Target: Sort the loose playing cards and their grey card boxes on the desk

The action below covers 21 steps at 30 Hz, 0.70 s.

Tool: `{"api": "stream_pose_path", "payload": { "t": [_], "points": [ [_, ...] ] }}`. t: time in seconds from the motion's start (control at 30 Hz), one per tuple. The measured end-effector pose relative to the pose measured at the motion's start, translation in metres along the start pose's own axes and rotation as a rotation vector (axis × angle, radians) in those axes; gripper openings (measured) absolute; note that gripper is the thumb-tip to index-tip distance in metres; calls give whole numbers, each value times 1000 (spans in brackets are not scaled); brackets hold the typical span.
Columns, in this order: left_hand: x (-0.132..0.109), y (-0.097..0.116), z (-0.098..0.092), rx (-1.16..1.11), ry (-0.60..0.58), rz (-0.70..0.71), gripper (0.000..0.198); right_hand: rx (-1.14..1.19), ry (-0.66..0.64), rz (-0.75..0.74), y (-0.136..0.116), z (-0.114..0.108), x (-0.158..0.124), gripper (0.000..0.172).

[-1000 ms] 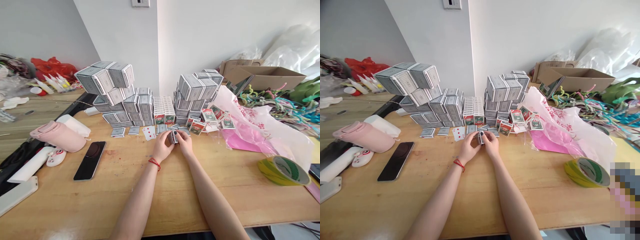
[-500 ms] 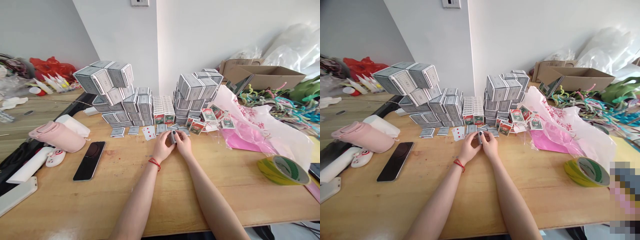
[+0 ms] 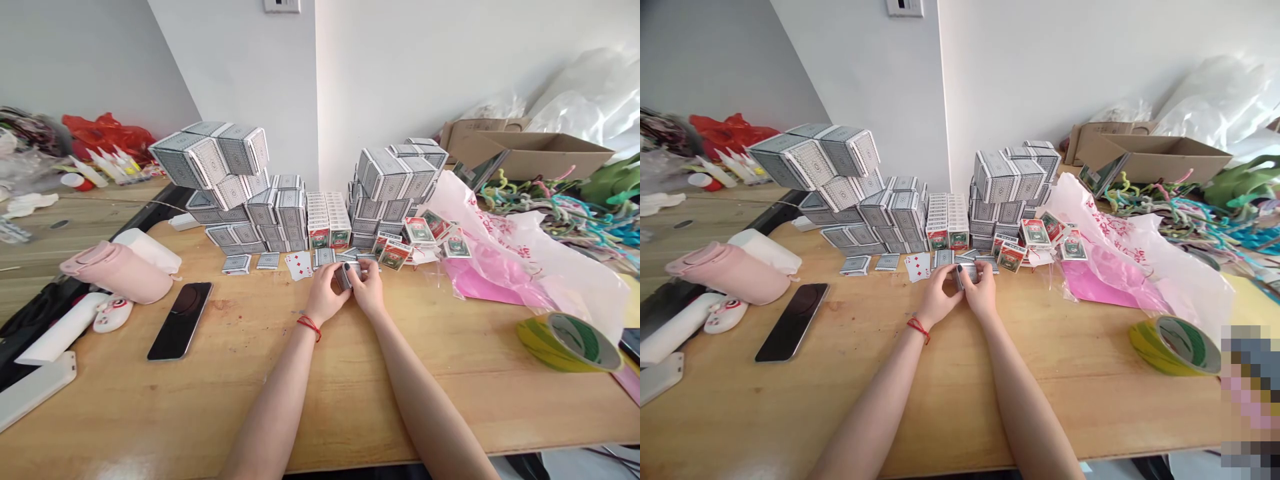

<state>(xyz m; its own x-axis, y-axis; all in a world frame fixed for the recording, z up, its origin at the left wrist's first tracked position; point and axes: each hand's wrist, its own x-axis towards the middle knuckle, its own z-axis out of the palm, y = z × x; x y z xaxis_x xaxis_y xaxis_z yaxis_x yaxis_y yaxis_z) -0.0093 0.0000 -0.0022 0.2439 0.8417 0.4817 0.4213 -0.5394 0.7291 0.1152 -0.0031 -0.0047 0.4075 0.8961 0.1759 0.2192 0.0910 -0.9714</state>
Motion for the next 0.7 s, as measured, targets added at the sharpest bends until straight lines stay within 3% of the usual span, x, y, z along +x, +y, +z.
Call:
{"api": "stream_pose_path", "payload": {
  "t": [0.37,0.7],
  "points": [
    [0,1,-1,25,3,3,52,57,-45,-43,2,0,1,47],
    [0,1,-4,25,3,39,57,175,-96,26,3,-3,5,44]
  ]
}}
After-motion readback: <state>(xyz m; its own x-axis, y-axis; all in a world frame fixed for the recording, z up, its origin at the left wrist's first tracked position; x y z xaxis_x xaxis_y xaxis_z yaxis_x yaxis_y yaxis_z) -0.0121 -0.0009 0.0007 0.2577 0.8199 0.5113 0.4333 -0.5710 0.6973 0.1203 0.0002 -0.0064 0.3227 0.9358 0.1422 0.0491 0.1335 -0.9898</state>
